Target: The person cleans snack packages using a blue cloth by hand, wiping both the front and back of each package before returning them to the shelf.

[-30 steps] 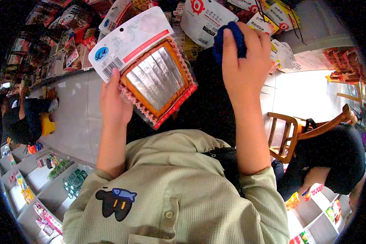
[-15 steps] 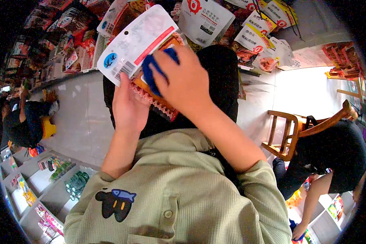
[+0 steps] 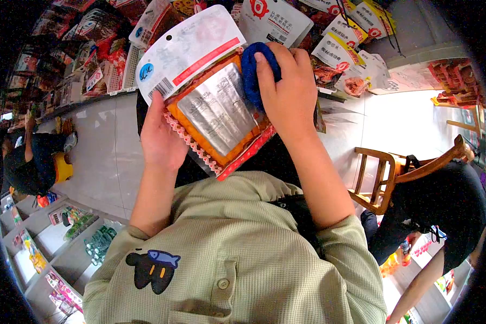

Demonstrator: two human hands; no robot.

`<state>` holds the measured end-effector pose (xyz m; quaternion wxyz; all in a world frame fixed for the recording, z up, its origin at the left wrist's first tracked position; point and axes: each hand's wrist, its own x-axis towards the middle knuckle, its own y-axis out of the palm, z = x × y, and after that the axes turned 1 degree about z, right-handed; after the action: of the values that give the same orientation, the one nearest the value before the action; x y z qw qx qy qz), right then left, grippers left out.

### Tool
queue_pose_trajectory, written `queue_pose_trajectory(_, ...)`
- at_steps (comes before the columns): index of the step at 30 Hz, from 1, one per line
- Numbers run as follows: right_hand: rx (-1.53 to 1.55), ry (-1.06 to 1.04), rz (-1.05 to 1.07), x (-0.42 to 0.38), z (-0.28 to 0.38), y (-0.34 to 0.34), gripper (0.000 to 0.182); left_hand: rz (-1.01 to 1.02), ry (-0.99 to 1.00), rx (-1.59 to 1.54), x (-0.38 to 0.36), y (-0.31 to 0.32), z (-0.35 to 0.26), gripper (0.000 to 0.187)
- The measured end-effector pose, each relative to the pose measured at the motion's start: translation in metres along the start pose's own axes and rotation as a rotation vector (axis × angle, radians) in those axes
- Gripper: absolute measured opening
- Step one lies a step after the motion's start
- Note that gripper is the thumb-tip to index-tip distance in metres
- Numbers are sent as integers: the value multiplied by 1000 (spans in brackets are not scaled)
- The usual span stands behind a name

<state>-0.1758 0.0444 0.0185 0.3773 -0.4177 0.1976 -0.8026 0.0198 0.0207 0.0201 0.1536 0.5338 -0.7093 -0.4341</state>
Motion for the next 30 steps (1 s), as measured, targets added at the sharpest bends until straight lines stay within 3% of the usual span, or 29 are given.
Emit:
queue_pose_trajectory(5, -68, -149, 39, -7, 36, -8, 40, 18, -28, -73, -1, 1, -1, 45)
queue_pose_trajectory(7, 17, -135, 165, -15, 44, -5, 38, -20, 43, -71, -1, 5, 2, 43)
queue_pose_trajectory(11, 174, -253, 223, -29, 49, 6, 31, -67, 127, -58, 6, -6, 5, 41)
queue_pose_trajectory(16, 197, -398, 523, -52, 65, 2, 39, -150, 164, 89, 9, -9, 2, 46)
queue_pose_trajectory(21, 99, -358, 493, -45, 65, 0, 37, -119, 207, 47, 11, -8, -2, 39)
queue_pose_trajectory(24, 88, -282, 293, -33, 59, -2, 33, -34, 186, -9, 11, -8, -8, 41)
queue_pose_trajectory(30, 70, -91, 180, -11, 33, -11, 45, -28, 107, -29, 9, -8, -10, 45)
